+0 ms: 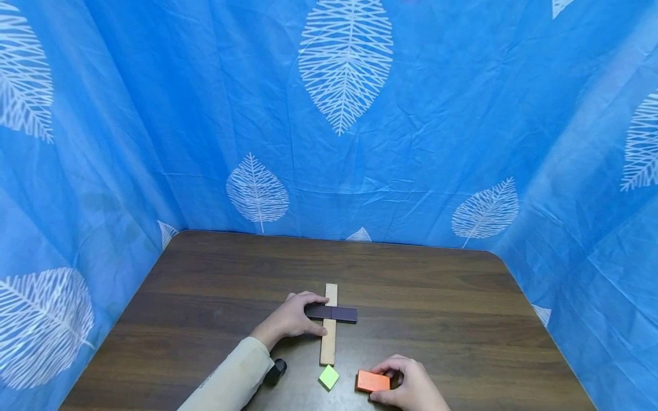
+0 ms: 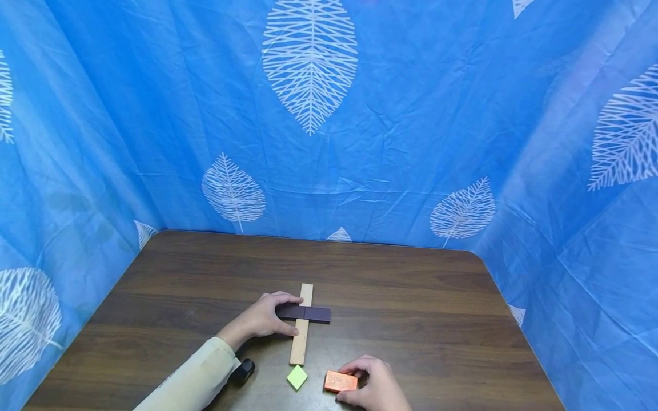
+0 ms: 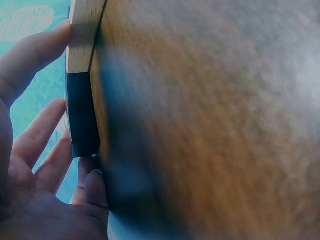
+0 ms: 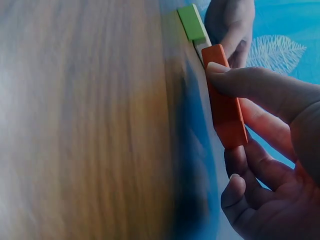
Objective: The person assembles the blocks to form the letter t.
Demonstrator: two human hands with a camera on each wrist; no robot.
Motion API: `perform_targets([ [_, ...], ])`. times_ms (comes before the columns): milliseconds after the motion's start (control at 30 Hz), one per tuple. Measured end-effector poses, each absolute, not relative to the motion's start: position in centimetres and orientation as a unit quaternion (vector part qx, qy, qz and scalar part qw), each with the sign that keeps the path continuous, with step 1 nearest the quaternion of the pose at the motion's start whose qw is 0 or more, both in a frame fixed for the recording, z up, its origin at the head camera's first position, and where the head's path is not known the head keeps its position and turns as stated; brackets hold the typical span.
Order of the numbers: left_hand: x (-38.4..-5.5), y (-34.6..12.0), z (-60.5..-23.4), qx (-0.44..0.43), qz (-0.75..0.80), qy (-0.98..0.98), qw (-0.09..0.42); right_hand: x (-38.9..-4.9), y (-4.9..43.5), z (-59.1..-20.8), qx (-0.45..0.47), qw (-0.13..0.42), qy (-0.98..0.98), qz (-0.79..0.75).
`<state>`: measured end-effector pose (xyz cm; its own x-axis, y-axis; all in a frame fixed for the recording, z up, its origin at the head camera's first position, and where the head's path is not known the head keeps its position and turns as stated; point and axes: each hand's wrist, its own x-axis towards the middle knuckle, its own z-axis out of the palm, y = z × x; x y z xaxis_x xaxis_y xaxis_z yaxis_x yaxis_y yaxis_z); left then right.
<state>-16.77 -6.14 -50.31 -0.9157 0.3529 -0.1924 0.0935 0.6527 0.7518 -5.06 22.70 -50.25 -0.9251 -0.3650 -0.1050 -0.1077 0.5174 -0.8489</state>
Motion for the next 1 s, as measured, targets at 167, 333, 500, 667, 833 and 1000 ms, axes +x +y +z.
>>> perform_targets([
  [167,-16.8,-6.2,-50.4,0.128,0.399,0.894,0.16,-5.1,21.8,-50.6,-0.151,0.162,0.842,-0.493],
  [333,-16.8,-6.2,-50.3,0.128,0.4,0.893,0.159,-5.1,20.9,-50.7,-0.157,0.174,0.835,-0.497],
  [500,-16.7,-6.2,-50.4,0.133,0.399,0.894,0.155,-5.1,20.0,-50.8,-0.178,0.154,0.839,-0.491],
  [667,-16.7,-6.1,-50.4,0.127,0.397,0.895,0.157,-5.1,19.6,-51.0,-0.196,0.144,0.836,-0.492],
  [833,-16.7,-6.1,-50.4,0.126,0.392,0.897,0.158,-5.3,19.4,-51.0,-0.189,0.156,0.835,-0.492],
  [1000,-16.7,-6.1,-50.4,0.126,0.392,0.897,0.159,-5.3,19.3,-51.0,-0.173,0.177,0.835,-0.491],
])
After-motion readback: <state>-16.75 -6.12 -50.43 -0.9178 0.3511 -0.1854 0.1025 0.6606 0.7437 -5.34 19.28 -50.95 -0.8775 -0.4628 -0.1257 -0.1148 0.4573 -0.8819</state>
